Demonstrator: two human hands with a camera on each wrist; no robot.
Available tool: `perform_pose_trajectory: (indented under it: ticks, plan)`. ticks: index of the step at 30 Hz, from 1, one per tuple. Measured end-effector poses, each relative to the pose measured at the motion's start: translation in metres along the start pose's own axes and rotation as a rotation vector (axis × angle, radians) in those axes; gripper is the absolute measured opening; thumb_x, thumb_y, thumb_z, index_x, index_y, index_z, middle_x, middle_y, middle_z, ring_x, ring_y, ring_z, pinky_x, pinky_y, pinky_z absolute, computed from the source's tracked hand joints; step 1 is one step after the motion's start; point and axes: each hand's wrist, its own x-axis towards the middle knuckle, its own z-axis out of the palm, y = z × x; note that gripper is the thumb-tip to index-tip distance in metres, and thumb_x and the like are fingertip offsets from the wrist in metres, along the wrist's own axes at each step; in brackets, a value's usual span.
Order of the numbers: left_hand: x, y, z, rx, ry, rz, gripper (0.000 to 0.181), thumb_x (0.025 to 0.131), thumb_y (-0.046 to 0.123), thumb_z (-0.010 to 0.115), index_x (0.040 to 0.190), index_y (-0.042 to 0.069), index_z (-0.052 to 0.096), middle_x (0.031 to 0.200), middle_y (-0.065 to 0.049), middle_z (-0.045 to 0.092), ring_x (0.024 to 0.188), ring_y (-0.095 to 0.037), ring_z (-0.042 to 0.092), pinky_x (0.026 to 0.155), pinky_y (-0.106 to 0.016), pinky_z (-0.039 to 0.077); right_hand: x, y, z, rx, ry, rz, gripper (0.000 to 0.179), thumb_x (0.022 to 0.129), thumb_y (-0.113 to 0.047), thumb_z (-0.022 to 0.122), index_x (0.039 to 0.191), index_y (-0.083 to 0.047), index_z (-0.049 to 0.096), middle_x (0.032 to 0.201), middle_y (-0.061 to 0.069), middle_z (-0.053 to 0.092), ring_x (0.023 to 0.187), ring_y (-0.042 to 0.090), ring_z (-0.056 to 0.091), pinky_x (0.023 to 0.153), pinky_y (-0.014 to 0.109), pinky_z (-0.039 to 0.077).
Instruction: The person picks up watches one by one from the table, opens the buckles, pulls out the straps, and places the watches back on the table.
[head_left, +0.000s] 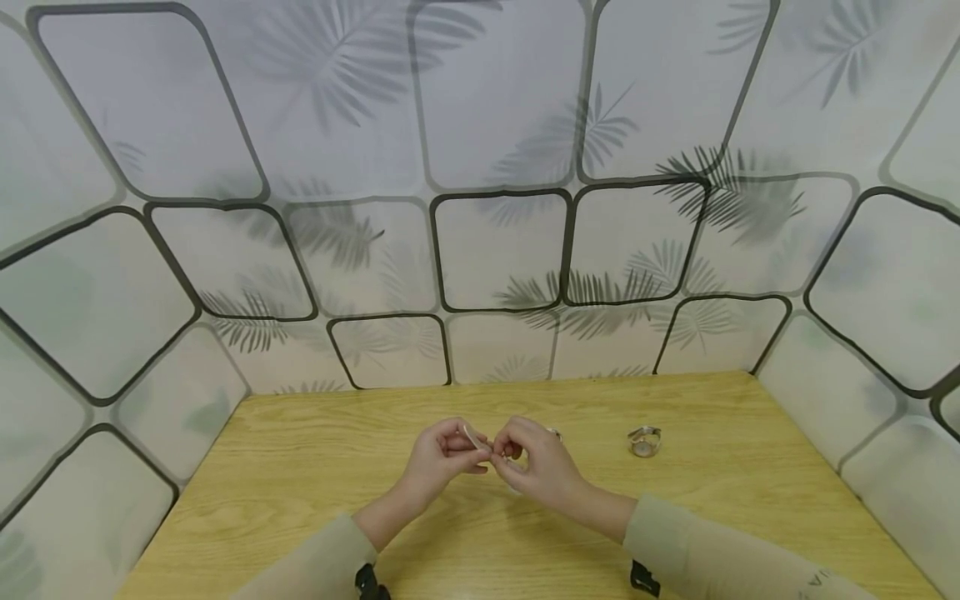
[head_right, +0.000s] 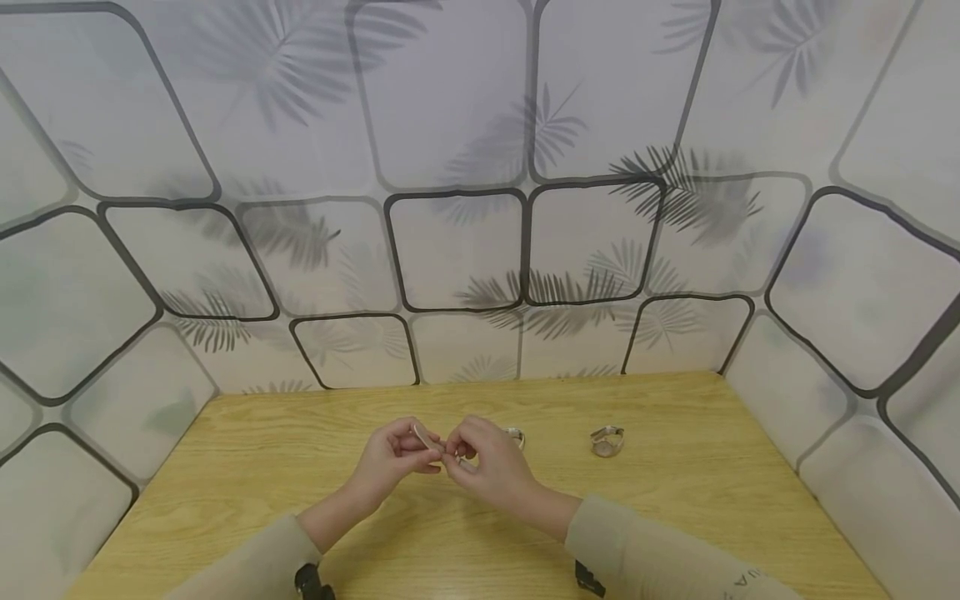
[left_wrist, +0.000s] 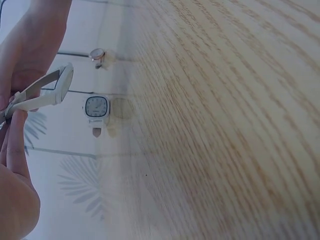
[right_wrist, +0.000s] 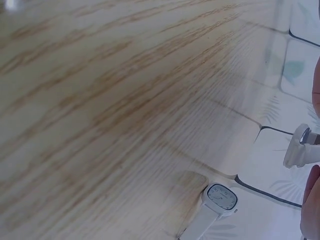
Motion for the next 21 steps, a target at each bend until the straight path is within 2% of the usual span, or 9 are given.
perform_pose_trajectory:
  ticks: [5, 12, 21]
  plan:
    - [0.0003, -0.0015, 0.0002, -0.008, -0.008, 0.005, 0.023, 0.098, -0.008, 0.070, 0.105, -0.024, 0.055, 0.117, -0.048, 0.065, 0.090, -0.003, 0.078, 0.078, -0.027, 0.067, 0.0005, -0.0017, -0.0015, -0.001, -0.011, 0.037, 0.022, 0.091, 0.003, 0.076, 0.089, -0.016, 0.065, 0.083, -0.004, 0.061, 0.075, 0.007, 0.054, 0.064, 0.031, 0.055]
    - [0.0002, -0.0022, 0.0012, -0.021, -0.015, -0.002, 0.025, 0.098, -0.007, 0.070, 0.106, -0.025, 0.054, 0.118, -0.046, 0.067, 0.091, -0.004, 0.078, 0.079, -0.028, 0.067, 0.0017, -0.0058, -0.0048, -0.033, 0.017, 0.098, 0.026, 0.084, 0.003, 0.077, 0.084, -0.019, 0.063, 0.080, -0.003, 0.061, 0.075, 0.003, 0.051, 0.062, 0.027, 0.052]
    - [-0.0002, -0.0026, 0.0011, -0.020, -0.014, 0.000, 0.024, 0.098, -0.007, 0.069, 0.104, -0.025, 0.053, 0.119, -0.050, 0.063, 0.093, -0.003, 0.078, 0.079, -0.028, 0.067, -0.0014, -0.0023, -0.0067, -0.041, 0.018, 0.093, 0.027, 0.083, 0.006, 0.078, 0.084, -0.017, 0.063, 0.080, 0.000, 0.061, 0.073, 0.006, 0.052, 0.061, 0.029, 0.052]
